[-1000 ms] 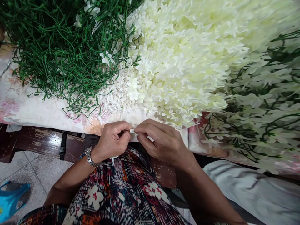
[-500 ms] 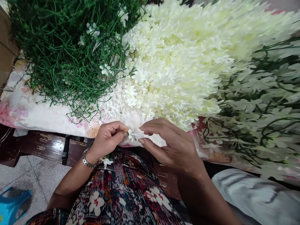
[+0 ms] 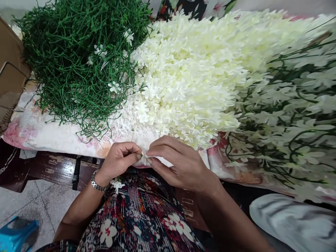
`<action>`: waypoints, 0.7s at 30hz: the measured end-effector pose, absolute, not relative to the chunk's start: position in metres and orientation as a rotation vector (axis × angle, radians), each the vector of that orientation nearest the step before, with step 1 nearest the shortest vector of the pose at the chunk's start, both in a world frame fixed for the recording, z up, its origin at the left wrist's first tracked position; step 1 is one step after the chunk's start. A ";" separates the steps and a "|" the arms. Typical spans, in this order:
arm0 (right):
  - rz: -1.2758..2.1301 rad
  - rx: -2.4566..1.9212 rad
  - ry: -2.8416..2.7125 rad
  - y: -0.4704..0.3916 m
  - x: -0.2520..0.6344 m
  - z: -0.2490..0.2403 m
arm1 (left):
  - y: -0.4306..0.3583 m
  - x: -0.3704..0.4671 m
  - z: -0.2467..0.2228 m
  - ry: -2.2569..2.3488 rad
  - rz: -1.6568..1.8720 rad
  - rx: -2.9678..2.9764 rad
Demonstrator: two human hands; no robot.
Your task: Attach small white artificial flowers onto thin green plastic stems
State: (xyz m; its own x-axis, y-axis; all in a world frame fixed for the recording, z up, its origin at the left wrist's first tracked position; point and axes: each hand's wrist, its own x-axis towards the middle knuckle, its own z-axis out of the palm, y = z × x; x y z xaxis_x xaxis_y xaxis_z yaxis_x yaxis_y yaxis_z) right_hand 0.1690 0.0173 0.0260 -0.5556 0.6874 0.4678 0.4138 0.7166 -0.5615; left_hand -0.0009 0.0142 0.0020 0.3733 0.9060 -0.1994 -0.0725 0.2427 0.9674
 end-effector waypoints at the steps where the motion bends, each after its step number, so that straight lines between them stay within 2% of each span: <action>1: 0.512 -0.822 -2.225 0.017 0.169 0.026 | 0.014 -0.001 0.002 0.947 0.833 1.098; 11: 0.250 -0.827 -2.364 0.018 0.169 0.021 | 0.014 -0.002 0.000 0.945 0.854 1.136; 21: 0.558 -0.880 -2.243 0.028 0.171 0.010 | 0.009 0.005 -0.001 1.193 0.918 1.550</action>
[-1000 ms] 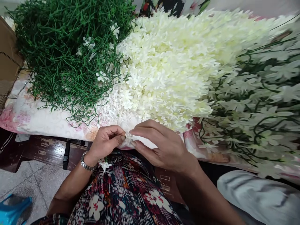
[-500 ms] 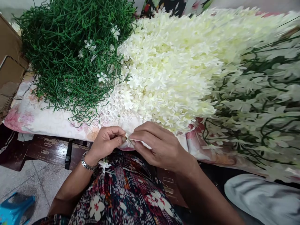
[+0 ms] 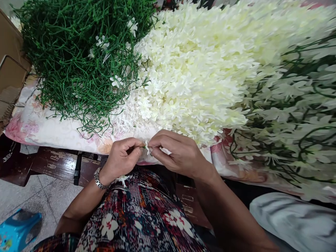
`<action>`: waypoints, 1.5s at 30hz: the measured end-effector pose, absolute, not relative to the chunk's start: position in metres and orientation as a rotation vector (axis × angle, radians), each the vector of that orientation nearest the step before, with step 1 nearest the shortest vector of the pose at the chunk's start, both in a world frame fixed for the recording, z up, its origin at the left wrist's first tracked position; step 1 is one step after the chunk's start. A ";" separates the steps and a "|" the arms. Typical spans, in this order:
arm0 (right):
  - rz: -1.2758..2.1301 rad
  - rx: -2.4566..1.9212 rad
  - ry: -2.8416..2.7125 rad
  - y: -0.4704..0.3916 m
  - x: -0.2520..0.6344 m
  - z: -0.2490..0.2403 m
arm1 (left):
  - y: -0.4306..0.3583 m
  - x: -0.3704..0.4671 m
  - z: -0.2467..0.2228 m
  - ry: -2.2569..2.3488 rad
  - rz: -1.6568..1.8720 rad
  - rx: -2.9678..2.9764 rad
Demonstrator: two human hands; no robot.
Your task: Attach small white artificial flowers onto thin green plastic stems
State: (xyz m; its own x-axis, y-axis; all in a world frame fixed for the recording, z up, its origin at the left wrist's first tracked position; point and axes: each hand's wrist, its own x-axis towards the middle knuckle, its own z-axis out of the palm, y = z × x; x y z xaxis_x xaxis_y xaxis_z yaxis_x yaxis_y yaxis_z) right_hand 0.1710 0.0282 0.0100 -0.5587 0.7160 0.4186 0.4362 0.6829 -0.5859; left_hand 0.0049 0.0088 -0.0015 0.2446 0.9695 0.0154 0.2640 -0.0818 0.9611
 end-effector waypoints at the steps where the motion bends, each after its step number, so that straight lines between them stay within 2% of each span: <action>1: 0.577 -0.888 -2.237 0.029 0.171 0.010 | 0.009 0.005 -0.003 1.215 0.938 1.592; 12: 0.678 -0.889 -2.200 0.031 0.165 0.007 | 0.013 0.003 -0.006 1.157 0.921 1.494; 45: 0.651 -0.933 -2.288 0.029 0.166 0.006 | 0.016 0.002 -0.007 1.112 0.877 1.523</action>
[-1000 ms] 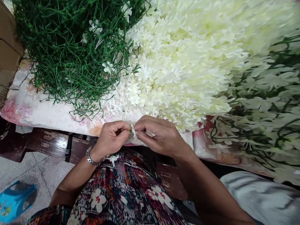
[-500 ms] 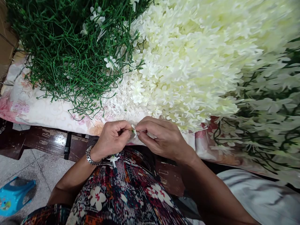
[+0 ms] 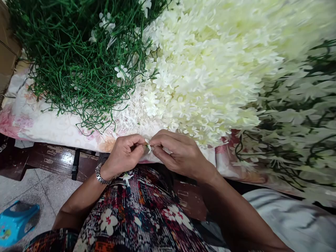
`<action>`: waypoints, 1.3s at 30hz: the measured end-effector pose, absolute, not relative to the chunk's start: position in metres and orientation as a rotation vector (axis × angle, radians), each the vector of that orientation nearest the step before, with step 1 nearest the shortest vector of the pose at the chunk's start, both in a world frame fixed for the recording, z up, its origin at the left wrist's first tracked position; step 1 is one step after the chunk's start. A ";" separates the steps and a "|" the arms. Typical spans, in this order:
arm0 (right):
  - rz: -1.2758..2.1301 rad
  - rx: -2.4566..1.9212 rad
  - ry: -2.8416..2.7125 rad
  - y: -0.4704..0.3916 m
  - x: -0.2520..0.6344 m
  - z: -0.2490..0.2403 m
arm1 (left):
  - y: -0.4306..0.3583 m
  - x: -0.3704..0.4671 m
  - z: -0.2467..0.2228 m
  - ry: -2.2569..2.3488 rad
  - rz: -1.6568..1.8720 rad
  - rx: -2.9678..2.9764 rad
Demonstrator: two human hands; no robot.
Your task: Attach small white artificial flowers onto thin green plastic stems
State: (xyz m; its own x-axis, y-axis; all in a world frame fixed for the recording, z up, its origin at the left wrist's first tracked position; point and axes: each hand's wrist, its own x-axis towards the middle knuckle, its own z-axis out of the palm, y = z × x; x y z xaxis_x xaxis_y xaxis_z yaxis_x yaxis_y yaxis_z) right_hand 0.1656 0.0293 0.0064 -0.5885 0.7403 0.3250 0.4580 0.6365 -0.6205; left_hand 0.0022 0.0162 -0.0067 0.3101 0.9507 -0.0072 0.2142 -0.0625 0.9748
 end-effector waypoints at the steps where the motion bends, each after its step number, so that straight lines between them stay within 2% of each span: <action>1: 0.660 -0.927 -2.271 0.029 0.167 0.009 | 0.016 0.001 -0.007 1.079 0.895 1.454; 9: 0.555 -0.889 -2.052 0.027 0.176 0.021 | 0.018 -0.008 -0.003 0.835 0.990 0.685; 15: 0.594 -0.875 -2.007 0.025 0.171 0.023 | 0.018 -0.004 0.005 0.690 0.926 0.434; 25: 0.905 -1.019 -1.968 0.037 0.169 0.026 | 0.019 0.005 0.009 0.798 0.833 0.400; 39: 0.718 -0.872 -2.202 0.038 0.169 0.025 | 0.014 0.011 0.011 0.970 0.883 0.630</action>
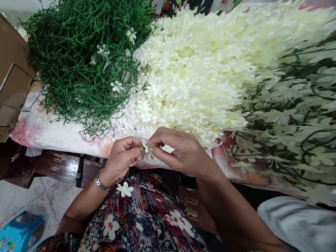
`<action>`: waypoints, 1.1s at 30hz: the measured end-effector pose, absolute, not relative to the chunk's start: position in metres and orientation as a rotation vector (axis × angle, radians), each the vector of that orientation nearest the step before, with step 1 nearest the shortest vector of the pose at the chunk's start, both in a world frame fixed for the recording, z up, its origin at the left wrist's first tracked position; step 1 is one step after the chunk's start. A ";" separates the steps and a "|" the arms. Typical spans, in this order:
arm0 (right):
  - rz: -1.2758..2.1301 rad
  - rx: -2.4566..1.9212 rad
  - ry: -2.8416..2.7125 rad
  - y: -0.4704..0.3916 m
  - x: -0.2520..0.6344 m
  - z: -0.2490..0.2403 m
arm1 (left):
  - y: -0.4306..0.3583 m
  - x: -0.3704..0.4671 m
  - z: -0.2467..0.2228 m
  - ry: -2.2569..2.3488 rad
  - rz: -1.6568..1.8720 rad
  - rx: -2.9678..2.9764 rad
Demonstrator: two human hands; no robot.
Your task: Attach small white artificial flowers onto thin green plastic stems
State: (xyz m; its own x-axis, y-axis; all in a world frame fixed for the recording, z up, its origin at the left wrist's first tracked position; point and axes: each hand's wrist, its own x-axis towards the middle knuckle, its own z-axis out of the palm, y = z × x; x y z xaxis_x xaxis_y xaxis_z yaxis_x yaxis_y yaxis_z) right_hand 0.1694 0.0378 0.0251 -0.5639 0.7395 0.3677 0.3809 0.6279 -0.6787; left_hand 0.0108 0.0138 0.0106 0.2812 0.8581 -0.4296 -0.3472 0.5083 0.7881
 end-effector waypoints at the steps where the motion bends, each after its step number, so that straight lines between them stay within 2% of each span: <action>1: 0.697 -0.868 -2.220 0.037 0.170 0.024 | 0.013 0.011 0.009 0.985 0.897 0.673; 11: 0.556 -0.835 -2.250 0.033 0.171 0.008 | 0.013 0.009 -0.002 1.149 0.929 1.147; 26: 0.486 -0.870 -2.283 0.028 0.168 0.001 | 0.013 0.006 -0.006 1.114 0.850 1.281; 33: 0.171 -0.746 -2.344 0.025 0.180 0.005 | 0.016 -0.003 0.009 0.997 0.755 1.251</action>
